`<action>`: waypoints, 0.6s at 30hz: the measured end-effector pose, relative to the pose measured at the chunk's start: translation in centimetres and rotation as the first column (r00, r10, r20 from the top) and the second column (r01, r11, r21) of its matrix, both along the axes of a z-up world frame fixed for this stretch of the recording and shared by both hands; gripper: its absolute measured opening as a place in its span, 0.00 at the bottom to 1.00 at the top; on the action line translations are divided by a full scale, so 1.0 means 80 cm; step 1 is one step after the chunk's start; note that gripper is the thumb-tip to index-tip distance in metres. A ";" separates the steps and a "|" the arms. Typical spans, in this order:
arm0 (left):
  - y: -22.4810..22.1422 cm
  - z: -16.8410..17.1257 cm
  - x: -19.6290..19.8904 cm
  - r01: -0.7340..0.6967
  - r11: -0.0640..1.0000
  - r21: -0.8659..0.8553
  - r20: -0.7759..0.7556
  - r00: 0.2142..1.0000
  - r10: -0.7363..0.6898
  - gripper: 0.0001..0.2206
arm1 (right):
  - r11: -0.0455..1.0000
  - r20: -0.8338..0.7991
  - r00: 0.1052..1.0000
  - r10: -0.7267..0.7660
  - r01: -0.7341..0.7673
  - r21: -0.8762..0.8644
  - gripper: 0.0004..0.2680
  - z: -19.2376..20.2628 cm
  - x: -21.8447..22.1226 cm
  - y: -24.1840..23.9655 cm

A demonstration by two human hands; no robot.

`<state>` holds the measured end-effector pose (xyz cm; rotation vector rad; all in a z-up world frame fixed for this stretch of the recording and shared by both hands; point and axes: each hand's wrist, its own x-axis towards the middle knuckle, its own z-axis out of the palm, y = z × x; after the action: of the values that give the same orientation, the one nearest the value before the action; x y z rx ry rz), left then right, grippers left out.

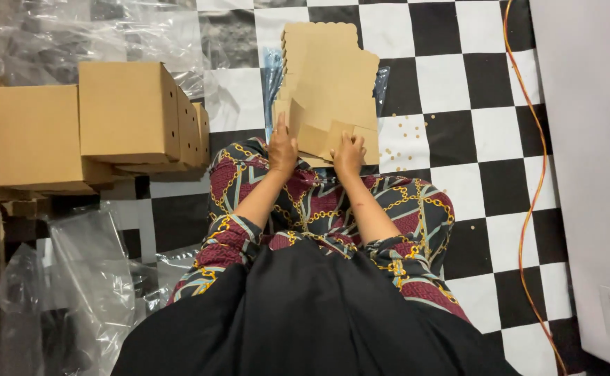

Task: Assembling a cardboard box from a flat pre-cut sheet by folding and tucking the flaps.

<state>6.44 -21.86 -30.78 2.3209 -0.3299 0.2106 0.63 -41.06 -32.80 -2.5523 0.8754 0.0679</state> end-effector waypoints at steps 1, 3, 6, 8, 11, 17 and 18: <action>0.001 -0.005 -0.001 -0.002 1.000 0.002 -0.003 1.000 0.002 0.41 | 1.000 -0.003 1.000 0.002 -0.002 0.002 0.25 0.010 -0.003 0.004; 0.000 -0.015 0.004 0.202 0.978 0.057 0.118 0.971 -0.207 0.35 | 0.995 -0.076 0.994 0.082 -0.086 -0.043 0.24 0.032 -0.004 0.010; -0.027 -0.019 -0.018 0.192 0.876 0.442 0.198 0.932 -0.304 0.27 | 0.993 -0.141 0.984 0.109 -0.115 -0.029 0.24 0.014 0.003 0.001; -0.029 0.015 -0.031 0.320 0.832 0.452 -0.032 0.939 -0.344 0.31 | 0.990 -0.145 0.981 0.131 -0.136 -0.024 0.24 0.034 -0.004 0.007; -0.029 0.028 -0.029 0.489 0.741 0.460 -0.291 0.871 -0.395 0.42 | 0.984 -0.171 0.970 0.175 -0.179 -0.012 0.24 0.077 -0.013 0.014; -0.012 0.035 0.017 0.560 0.709 0.428 -0.328 0.828 -0.455 0.54 | 0.964 -0.265 0.931 0.249 -0.266 -0.027 0.25 0.087 -0.016 0.013; -0.012 0.040 0.023 0.541 0.747 0.386 -0.341 0.836 -0.429 0.58 | 0.963 -0.273 0.928 0.255 -0.269 -0.015 0.25 0.093 -0.017 0.012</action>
<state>8.24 -22.78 -27.58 2.5884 -0.9464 -0.4551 -0.70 -40.08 -25.32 -2.7371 0.6272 0.4895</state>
